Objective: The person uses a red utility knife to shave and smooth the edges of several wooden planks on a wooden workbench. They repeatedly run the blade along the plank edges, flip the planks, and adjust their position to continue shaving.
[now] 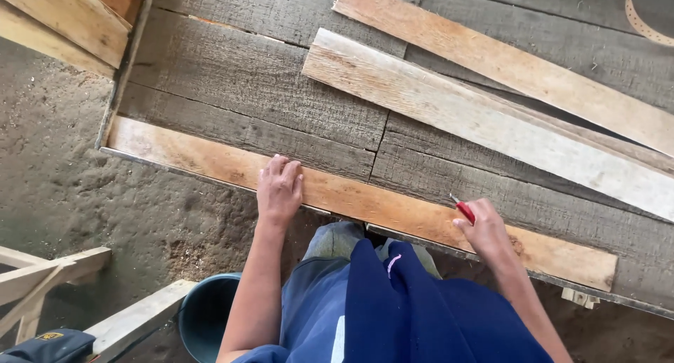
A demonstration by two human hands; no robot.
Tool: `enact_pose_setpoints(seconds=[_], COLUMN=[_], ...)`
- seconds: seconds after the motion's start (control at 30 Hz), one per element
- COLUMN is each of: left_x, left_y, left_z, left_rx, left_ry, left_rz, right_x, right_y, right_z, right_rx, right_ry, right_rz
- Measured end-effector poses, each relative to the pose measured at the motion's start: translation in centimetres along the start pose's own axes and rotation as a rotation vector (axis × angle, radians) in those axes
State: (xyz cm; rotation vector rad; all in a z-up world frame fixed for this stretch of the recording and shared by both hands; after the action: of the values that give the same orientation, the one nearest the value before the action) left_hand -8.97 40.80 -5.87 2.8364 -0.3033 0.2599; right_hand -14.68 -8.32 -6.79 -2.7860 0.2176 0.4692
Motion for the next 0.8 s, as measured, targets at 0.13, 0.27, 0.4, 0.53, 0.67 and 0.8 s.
enact_pose_setpoints(seconds=[0.13, 0.27, 0.4, 0.53, 0.67, 0.8], left_x=[-0.2, 0.2, 0.2, 1.9, 2.3, 1.5], left_y=[0.3, 1.5, 2.5, 8.7, 19.0, 26.9], left_z=[-1.3, -2.7, -1.6, -0.3, 3.1, 4.2], left_rx=[0.038, 0.092, 0.289, 0.121, -0.191, -0.223], left_ry=[0.044, 0.092, 0.027, 0.058, 0.12, -0.07], left_rz=[0.045, 0.059, -0.04, 0.043, 0.465, 0.602], right_x=[1.5, 2.0, -1.4, -4.7, -6.7, -8.8], right_y=[0.6, 0.7, -1.9, -0.9, 6.7, 17.4], right_z=[1.2, 1.7, -0.4, -1.9, -4.6, -4.7], right_rx=[0.018, 0.068, 0.192, 0.2, 0.171, 0.033], right_ry=[-0.052, -0.069, 0.109, 0.375, 0.588, 0.636], right_rz=[0.018, 0.074, 0.065, 0.042, 0.207, 0.547])
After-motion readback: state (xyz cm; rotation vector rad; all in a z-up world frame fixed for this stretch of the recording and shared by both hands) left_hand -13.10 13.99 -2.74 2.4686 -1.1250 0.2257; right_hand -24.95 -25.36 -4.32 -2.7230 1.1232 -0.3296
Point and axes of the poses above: each hand's wrist, its own x-axis towards the middle knuckle, its own z-axis out of the palm, y = z × x, the point moved 7 cm from there along x, towards the middle knuckle, and after that the axes turned 10 degrees about z, right-handed, at the moved point
